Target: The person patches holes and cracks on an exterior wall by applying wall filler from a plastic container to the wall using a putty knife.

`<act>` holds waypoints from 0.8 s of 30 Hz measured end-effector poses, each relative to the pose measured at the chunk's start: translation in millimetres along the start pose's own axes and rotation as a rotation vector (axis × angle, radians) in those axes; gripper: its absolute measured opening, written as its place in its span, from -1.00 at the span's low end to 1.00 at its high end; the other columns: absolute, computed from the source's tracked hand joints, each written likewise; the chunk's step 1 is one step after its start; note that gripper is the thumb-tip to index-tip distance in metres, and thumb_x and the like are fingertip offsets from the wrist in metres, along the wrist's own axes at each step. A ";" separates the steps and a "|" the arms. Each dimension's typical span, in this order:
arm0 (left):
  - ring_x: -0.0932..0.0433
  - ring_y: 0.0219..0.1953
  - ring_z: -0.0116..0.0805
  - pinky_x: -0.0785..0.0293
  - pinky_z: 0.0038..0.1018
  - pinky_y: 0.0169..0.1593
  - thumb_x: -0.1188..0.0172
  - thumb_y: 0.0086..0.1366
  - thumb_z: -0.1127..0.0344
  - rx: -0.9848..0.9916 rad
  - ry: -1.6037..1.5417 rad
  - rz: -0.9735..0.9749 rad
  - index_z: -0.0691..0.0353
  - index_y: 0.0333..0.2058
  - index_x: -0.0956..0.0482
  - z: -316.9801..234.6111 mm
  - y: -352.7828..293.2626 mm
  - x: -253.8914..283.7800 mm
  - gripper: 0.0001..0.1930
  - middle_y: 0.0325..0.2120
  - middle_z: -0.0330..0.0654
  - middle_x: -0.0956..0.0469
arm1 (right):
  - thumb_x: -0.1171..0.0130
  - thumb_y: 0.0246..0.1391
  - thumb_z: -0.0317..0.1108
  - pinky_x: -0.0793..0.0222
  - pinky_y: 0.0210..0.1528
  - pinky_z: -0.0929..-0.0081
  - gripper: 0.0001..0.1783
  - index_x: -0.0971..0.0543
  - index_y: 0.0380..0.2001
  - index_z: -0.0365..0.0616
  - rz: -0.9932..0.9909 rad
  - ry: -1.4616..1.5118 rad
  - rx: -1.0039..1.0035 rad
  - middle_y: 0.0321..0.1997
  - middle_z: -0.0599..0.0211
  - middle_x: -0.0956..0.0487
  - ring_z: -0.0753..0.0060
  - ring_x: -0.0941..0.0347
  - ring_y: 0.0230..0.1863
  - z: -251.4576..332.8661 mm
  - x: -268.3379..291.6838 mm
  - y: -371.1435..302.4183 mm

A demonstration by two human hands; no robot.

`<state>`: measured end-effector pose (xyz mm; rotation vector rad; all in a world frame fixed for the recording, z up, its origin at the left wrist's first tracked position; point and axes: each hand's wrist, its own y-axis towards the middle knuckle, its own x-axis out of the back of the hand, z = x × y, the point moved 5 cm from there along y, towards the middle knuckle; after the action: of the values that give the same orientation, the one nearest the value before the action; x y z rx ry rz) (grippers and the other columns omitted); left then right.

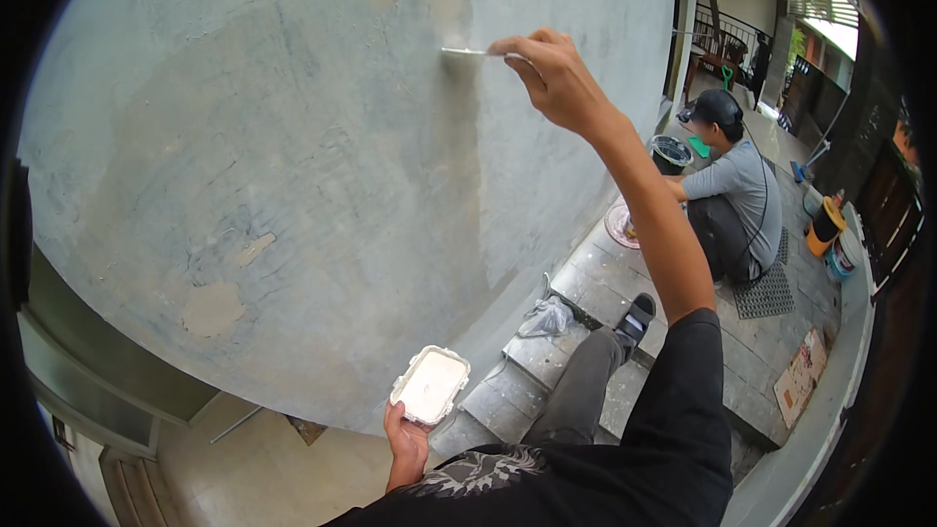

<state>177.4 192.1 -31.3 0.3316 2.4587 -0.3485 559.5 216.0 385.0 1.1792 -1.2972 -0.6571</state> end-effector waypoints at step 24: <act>-0.49 0.11 0.00 -0.61 0.00 -0.05 -0.04 0.26 0.13 -0.007 0.008 0.003 0.18 0.21 -0.25 8.8 6.7 4.0 -0.44 0.12 0.00 -0.41 | -0.23 0.10 -0.52 -0.48 -0.17 0.41 -0.75 -0.65 -0.13 -0.08 -0.408 -0.185 0.369 -0.24 0.30 -0.69 0.30 -0.53 -0.25 41.3 24.7 99.0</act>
<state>181.2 196.2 -41.7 0.3346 2.4663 -0.3375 502.9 214.2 479.4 1.7468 -1.3821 -0.8598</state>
